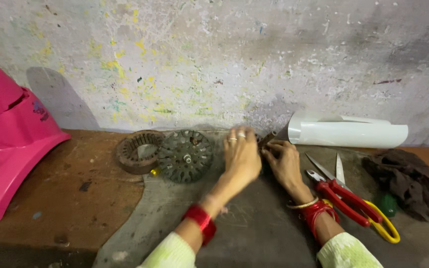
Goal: The person uses a screwdriver and pliers to disassemble and repair the internal components of a ceiling fan motor on a workbench.
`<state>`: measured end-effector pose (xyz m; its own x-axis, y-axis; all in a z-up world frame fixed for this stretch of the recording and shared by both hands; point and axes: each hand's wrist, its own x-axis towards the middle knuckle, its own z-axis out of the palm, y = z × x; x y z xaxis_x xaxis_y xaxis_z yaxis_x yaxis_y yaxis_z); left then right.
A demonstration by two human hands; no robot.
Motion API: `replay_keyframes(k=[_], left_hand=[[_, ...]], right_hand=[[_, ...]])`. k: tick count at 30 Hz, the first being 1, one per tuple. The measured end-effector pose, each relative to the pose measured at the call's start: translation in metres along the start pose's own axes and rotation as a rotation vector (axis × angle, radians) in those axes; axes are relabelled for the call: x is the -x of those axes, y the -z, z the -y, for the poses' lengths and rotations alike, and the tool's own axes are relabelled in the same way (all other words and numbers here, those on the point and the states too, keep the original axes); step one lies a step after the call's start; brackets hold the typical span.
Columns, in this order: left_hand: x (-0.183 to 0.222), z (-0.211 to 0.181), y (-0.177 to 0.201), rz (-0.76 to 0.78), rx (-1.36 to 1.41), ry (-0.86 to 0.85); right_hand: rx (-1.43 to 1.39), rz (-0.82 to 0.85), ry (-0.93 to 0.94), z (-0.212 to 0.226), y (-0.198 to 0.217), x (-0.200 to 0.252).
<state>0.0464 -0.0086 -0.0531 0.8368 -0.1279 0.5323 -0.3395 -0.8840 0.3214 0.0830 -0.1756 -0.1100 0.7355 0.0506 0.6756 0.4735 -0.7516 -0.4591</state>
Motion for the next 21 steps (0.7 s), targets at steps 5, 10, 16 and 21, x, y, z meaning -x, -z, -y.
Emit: replay_keyframes(k=[5,10,16,21], left_hand=[[-0.018,0.011,-0.051,-0.262,0.441,0.46],[-0.019,0.013,-0.056,-0.256,0.568,0.698],[-0.034,0.06,-0.077,-0.387,0.962,0.351],[-0.034,0.076,-0.093,-0.448,0.859,0.262]], right_hand=[[0.039,0.044,0.015,0.017,0.01,0.006],[0.02,-0.008,0.013,0.024,0.019,-0.007],[0.061,-0.069,0.108,0.034,0.022,0.0],[0.089,-0.054,0.173,0.036,0.016,-0.001]])
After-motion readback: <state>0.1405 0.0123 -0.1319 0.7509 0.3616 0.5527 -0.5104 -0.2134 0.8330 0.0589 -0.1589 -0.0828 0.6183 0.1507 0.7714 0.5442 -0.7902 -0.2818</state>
